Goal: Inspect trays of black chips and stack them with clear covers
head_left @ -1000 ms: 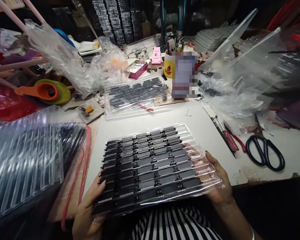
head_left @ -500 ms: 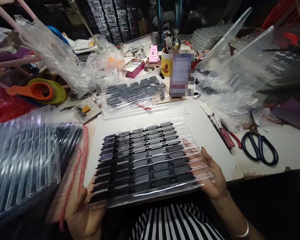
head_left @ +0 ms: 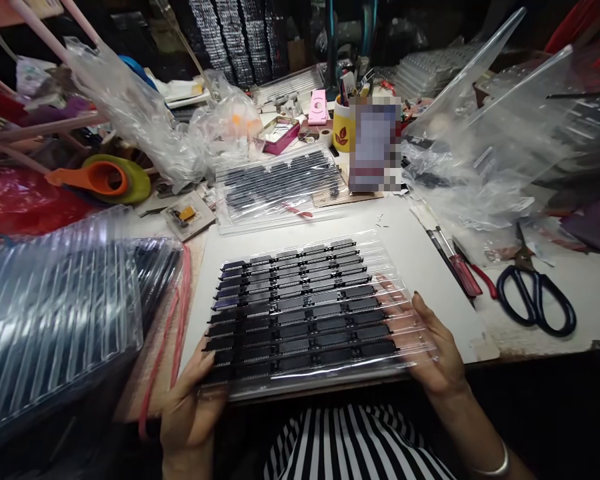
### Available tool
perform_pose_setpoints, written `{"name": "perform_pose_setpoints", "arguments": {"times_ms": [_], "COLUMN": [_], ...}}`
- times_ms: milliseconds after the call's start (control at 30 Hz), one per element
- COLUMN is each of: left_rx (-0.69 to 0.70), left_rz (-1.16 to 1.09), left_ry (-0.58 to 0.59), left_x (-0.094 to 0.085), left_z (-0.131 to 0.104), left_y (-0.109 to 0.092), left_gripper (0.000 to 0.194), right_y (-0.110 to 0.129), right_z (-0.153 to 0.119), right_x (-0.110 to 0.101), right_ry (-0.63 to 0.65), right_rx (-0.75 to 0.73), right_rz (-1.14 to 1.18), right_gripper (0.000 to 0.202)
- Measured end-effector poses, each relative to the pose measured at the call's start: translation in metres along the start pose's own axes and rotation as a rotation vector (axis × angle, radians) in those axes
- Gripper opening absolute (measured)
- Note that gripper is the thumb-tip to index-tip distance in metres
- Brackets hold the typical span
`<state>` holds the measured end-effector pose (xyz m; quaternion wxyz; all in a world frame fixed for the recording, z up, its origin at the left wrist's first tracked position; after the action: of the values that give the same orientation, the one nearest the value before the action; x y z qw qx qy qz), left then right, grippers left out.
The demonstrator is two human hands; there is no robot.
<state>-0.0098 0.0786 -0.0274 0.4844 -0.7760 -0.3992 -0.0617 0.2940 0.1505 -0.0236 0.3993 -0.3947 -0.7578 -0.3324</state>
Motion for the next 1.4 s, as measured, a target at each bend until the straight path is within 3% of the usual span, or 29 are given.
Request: {"name": "perform_pose_setpoints", "arguments": {"times_ms": [200, 467, 667, 867, 1167, 1400], "left_rx": [0.022, 0.028, 0.023, 0.009, -0.013, -0.022], "left_rz": [0.042, 0.088, 0.108, 0.092, 0.088, -0.029], "left_ry": [0.067, 0.186, 0.208, 0.218, 0.136, -0.061], "left_x": [0.002, 0.018, 0.020, 0.020, 0.017, -0.004], "left_z": [0.002, -0.003, -0.002, -0.002, -0.001, 0.002], "left_y": [0.002, 0.003, 0.003, 0.003, 0.002, 0.000], "left_gripper": [0.055, 0.052, 0.043, 0.043, 0.041, 0.047], "right_y": [0.002, 0.011, 0.017, 0.022, 0.016, 0.013], "right_z": [0.001, -0.008, -0.014, -0.014, -0.005, 0.000], "right_x": [-0.008, -0.021, -0.021, -0.031, -0.023, -0.011], "right_ry": [-0.078, -0.168, -0.278, -0.350, -0.246, -0.060], "right_rx": [-0.022, -0.201, -0.156, -0.161, -0.123, -0.132], "right_rz": [-0.036, -0.159, -0.269, -0.236, -0.177, -0.117], "right_gripper": [0.045, 0.052, 0.048, 0.043, 0.039, 0.038]}}
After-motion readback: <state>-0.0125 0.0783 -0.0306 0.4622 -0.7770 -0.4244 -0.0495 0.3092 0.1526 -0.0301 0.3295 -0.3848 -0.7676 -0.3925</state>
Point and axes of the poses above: each hand's wrist, its own z-axis towards the middle knuckle, its own x-axis out of the palm, y = z × x, the point moved 8 cm from there along z, towards the middle knuckle, and after that the axes turned 11 degrees about z, right-handed, at the moved point
